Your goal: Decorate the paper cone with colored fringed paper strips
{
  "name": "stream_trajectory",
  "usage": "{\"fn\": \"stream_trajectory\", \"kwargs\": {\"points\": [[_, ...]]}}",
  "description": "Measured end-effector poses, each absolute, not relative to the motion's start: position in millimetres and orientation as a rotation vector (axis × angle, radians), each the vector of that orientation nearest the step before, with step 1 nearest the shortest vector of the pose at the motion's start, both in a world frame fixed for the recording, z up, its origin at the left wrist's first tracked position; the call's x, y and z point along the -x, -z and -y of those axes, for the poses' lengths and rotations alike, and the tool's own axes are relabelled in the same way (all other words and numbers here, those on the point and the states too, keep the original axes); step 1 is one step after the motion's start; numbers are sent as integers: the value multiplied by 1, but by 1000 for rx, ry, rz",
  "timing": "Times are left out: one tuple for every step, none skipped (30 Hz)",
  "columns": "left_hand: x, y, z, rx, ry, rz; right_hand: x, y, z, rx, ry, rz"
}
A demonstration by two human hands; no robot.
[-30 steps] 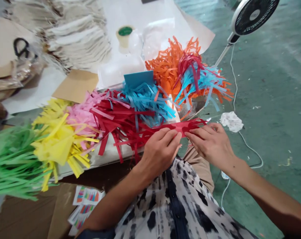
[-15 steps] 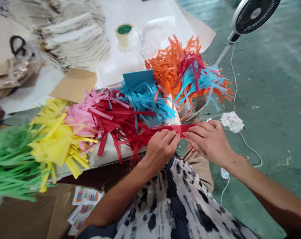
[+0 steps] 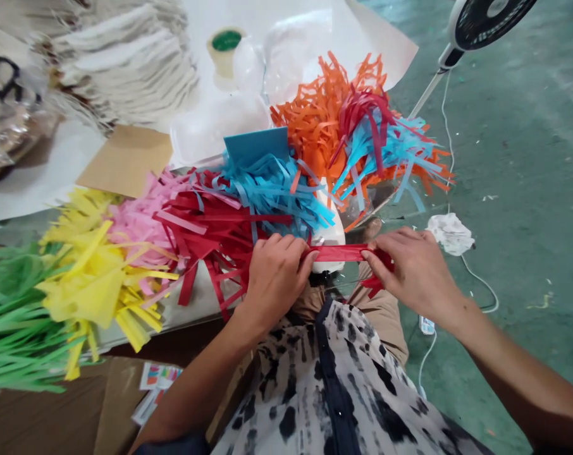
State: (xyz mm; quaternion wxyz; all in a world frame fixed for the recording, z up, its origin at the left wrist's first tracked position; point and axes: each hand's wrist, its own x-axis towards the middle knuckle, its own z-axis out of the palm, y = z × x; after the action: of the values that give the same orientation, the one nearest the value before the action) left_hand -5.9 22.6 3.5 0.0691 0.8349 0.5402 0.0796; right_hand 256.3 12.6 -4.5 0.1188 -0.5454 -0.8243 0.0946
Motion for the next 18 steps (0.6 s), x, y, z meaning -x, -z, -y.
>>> {"fn": "stream_trajectory", "kwargs": {"points": [[4, -3, -24, -2533, -225, -1635, -255, 4, -13, 1611, -257, 2427], [3, -2, -25, -2551, -223, -1638, -254, 4, -14, 1619, -240, 2438], [3, -2, -26, -2567, -232, -1637, -252, 4, -14, 1623, -230, 2445], [2, -1, -27, -2582, -248, -1633, -251, 4, -15, 1625, -228, 2449], [2, -1, -27, -2596, -265, -1628, -250, 3, -16, 1627, -229, 2451], [1, 0, -28, -2610, -281, -1624, -250, 3, -17, 1630, -226, 2454], [1, 0, -28, -2625, -290, -1624, -249, 3, -18, 1638, -219, 2460], [1, 1, -28, -2639, -296, -1627, -249, 3, -18, 1650, -204, 2468], [1, 1, -28, -2652, -298, -1633, -248, 2, -18, 1665, -180, 2474], [0, 1, -28, -2662, -297, -1638, -249, 2, -18, 1684, -145, 2475], [0, 2, -27, -2669, -295, -1642, -249, 1, -17, 1706, -100, 2467], [0, 2, -27, -2674, -293, -1645, -249, 0, -14, 1730, -39, 2443], [-1, 2, -27, -2677, -293, -1647, -249, -1, -11, 1743, 31, 2405], [-1, 2, -27, -2680, -293, -1648, -249, -1, -7, 1735, 99, 2368], [-2, 2, -27, -2681, -294, -1649, -247, 0, -2, 1689, 147, 2348], [-2, 3, -26, -2683, -294, -1649, -245, 1, 3, 1612, 161, 2358], [-3, 3, -26, -2685, -296, -1649, -243, 3, 8, 1515, 146, 2395], [-3, 4, -26, -2688, -299, -1649, -240, 6, 13, 1418, 111, 2448]]}}
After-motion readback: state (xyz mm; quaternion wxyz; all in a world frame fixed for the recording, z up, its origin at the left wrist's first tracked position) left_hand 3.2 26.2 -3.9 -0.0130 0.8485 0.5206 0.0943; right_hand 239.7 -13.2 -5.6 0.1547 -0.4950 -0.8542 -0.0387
